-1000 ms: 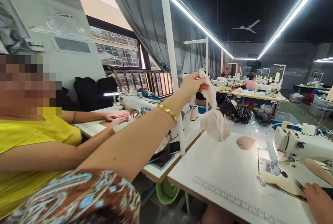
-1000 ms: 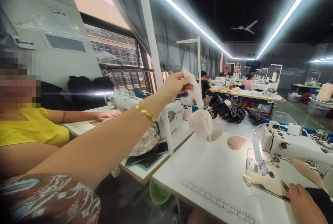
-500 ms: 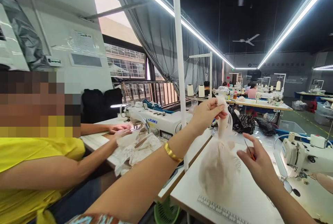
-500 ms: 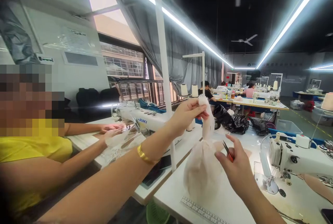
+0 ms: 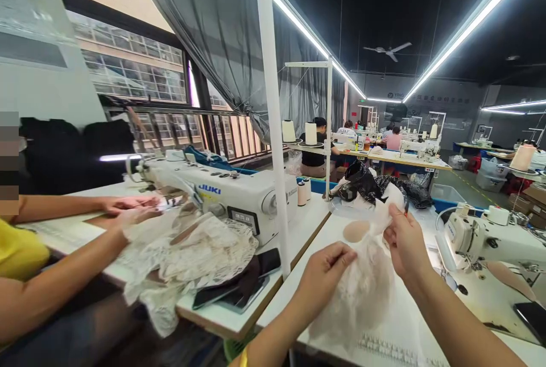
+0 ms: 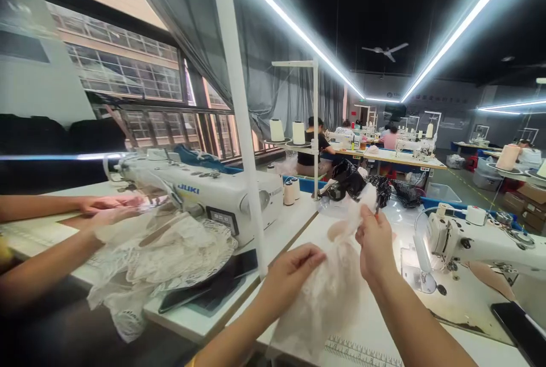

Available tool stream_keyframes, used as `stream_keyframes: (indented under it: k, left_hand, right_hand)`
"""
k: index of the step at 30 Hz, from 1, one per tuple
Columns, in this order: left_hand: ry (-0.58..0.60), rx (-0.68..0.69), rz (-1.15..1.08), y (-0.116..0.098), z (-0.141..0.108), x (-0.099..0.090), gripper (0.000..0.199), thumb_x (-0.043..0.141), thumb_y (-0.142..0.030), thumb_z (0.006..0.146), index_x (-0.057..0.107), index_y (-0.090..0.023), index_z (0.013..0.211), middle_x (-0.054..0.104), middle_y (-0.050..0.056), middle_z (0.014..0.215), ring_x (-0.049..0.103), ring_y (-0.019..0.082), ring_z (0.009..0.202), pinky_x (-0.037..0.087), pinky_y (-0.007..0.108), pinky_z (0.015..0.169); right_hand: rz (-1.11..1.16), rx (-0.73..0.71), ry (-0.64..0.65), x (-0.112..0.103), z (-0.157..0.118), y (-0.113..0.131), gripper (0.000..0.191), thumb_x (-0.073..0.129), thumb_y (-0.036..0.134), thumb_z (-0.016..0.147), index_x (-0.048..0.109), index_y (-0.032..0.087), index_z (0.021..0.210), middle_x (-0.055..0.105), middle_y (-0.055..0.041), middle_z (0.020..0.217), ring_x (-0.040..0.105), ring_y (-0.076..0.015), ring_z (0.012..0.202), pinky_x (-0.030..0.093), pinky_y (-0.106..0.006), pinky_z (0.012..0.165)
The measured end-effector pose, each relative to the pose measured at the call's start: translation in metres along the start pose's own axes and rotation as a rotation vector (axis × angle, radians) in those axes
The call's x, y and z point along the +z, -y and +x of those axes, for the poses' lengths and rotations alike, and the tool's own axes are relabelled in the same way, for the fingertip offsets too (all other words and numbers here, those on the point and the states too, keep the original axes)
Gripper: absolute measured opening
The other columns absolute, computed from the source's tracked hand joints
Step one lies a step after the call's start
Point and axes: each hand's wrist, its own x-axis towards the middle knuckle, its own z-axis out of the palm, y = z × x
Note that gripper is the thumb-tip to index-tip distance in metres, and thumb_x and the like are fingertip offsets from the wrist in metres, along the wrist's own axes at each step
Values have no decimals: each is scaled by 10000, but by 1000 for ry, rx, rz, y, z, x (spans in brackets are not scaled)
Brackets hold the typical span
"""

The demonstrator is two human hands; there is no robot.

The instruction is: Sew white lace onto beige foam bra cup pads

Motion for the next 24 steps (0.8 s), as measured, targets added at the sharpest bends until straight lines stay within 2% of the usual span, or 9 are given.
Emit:
stream_keyframes:
  k: [4, 6, 8, 11, 14, 16, 18, 21, 24]
  left_hand:
    - [-56, -114, -161, -9, 14, -29, 421, 778, -605, 788, 673, -209, 693, 573, -5, 657, 511, 183, 657, 395, 279, 642]
    - [-28, -194, -307, -12, 17, -37, 437, 831, -619, 731, 678, -209, 728, 592, -6, 669, 533, 181, 640, 414, 273, 620]
    - [21, -237, -419, -13, 19, -40, 439, 847, -609, 712, 699, -204, 789, 655, 21, 760, 601, 209, 708, 465, 287, 655]
    - [45, -223, -459, -9, 23, -36, 410, 820, -568, 727, 656, -193, 736, 660, 34, 806, 626, 234, 801, 501, 307, 722]
    - [8, -148, -380, 2, 27, -23, 470, 791, -584, 745, 541, -202, 635, 558, -7, 701, 536, 191, 717, 454, 286, 677]
    - [45, -160, -389, 9, 26, -13, 486, 765, -654, 782, 584, -208, 715, 545, -23, 692, 491, 168, 659, 411, 274, 637]
    - [155, -228, -439, 15, 23, -5, 504, 797, -690, 757, 649, -216, 841, 593, -22, 720, 513, 161, 642, 394, 266, 629]
    - [296, -297, -401, 17, 18, 1, 503, 924, -596, 647, 714, -206, 886, 692, 16, 805, 598, 188, 712, 423, 278, 686]
    - [254, -287, -293, 13, 17, 4, 408, 922, -533, 668, 774, -190, 832, 728, 43, 853, 616, 209, 789, 435, 296, 753]
  right_hand:
    - [13, 19, -87, -14, 8, -7, 640, 934, 472, 653, 333, 261, 715, 257, 146, 532, 175, -71, 479, 201, -230, 453]
    - [21, 34, -77, -16, 8, -11, 630, 915, 467, 684, 320, 260, 701, 256, 142, 530, 175, -72, 479, 207, -233, 451]
    - [35, 51, -55, -14, 6, -13, 628, 906, 467, 699, 314, 260, 689, 249, 140, 529, 162, -71, 481, 189, -234, 445]
    - [29, 86, 12, -9, 4, -14, 600, 924, 472, 689, 364, 260, 707, 232, 149, 530, 136, -69, 485, 151, -233, 441]
    - [-33, 98, 84, -6, 2, -16, 566, 924, 530, 688, 437, 251, 759, 265, 146, 540, 170, -67, 476, 168, -228, 445]
    - [-72, 97, 100, -6, 3, -19, 564, 906, 587, 685, 466, 245, 772, 331, 134, 535, 223, -65, 458, 192, -228, 444]
    - [-97, 101, 91, -9, 4, -22, 570, 892, 628, 675, 483, 242, 765, 410, 115, 523, 282, -69, 441, 211, -232, 438]
    - [-126, 110, 64, -15, 6, -25, 574, 893, 649, 659, 504, 241, 761, 503, 88, 524, 365, -84, 436, 247, -237, 434]
    - [-145, 125, 54, -18, 6, -25, 579, 898, 670, 652, 544, 232, 785, 592, 56, 559, 452, -101, 456, 299, -239, 450]
